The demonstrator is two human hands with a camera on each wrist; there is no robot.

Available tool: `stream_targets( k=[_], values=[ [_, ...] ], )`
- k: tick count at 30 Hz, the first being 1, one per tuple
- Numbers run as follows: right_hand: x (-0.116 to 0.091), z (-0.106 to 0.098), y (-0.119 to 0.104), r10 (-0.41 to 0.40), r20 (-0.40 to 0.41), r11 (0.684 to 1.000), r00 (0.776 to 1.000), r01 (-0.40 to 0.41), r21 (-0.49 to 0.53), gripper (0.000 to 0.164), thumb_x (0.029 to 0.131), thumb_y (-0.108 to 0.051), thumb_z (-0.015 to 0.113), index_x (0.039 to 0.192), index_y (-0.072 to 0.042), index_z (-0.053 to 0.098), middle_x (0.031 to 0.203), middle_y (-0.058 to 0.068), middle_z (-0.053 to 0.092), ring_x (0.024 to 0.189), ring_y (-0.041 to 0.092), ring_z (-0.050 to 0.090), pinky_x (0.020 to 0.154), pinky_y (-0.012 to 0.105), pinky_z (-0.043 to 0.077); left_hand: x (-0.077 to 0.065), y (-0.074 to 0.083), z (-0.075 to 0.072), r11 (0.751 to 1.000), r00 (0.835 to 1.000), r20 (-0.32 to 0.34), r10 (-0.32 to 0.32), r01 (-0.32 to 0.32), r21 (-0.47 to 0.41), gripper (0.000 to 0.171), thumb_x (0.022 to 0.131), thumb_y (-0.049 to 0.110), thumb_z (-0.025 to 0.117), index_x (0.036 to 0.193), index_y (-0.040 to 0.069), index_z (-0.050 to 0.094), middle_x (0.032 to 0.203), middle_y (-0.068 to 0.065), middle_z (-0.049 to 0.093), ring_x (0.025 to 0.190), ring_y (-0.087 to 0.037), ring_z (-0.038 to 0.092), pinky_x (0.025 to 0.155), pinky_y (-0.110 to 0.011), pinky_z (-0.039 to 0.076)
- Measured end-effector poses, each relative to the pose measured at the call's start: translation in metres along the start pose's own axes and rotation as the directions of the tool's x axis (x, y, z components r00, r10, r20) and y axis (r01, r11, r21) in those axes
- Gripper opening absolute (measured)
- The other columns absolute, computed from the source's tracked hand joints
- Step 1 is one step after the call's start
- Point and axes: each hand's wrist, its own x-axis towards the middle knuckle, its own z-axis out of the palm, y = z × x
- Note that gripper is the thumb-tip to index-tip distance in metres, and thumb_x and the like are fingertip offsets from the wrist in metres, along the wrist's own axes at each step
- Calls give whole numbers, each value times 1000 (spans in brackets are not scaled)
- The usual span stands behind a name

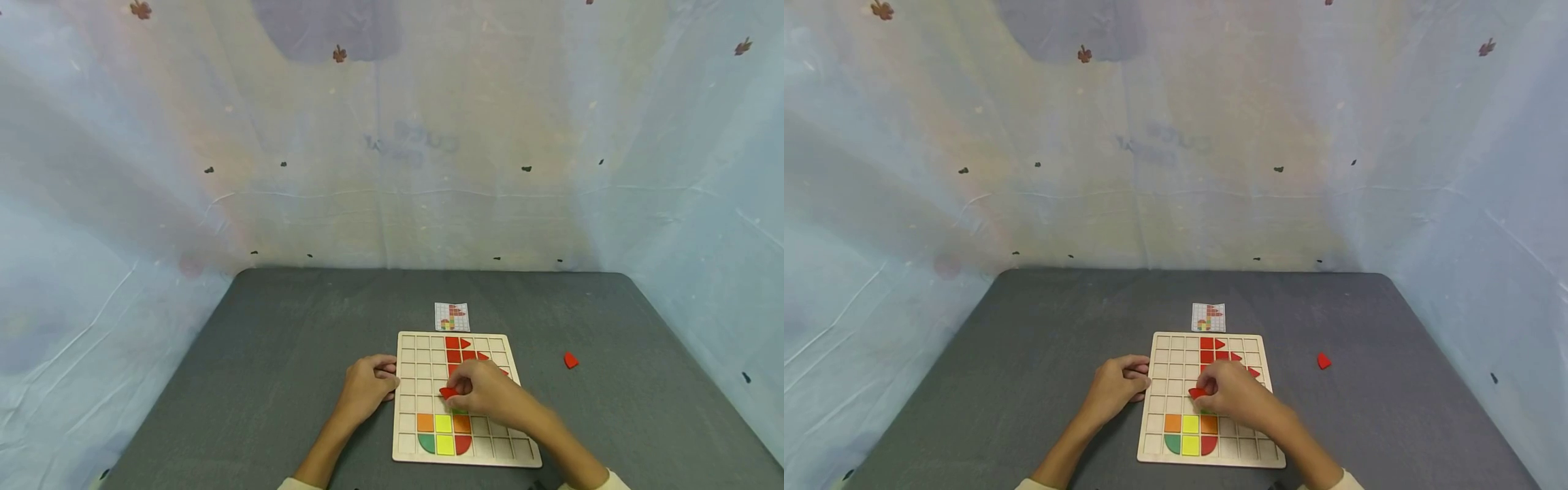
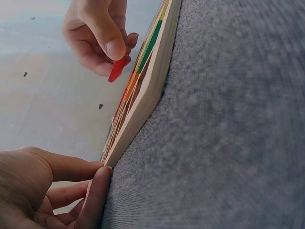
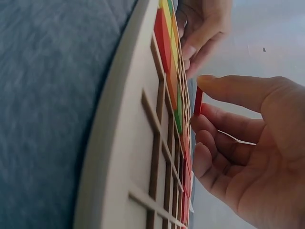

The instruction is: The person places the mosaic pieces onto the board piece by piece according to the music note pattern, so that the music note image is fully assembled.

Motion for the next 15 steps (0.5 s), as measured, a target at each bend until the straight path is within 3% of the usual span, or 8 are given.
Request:
stream_targets(
  k=[15],
  values=[
    [6, 15, -3, 8, 25, 998, 1000, -6, -60, 13, 87, -21, 87, 87, -16, 74, 74, -11, 61, 71, 6, 54, 60, 24, 49, -1, 1, 0, 1000, 1000, -6, 8, -8, 5, 37, 86, -2, 74, 123, -7, 72, 104, -14, 73, 83, -17, 71, 63, -24, 64]
  ],
)
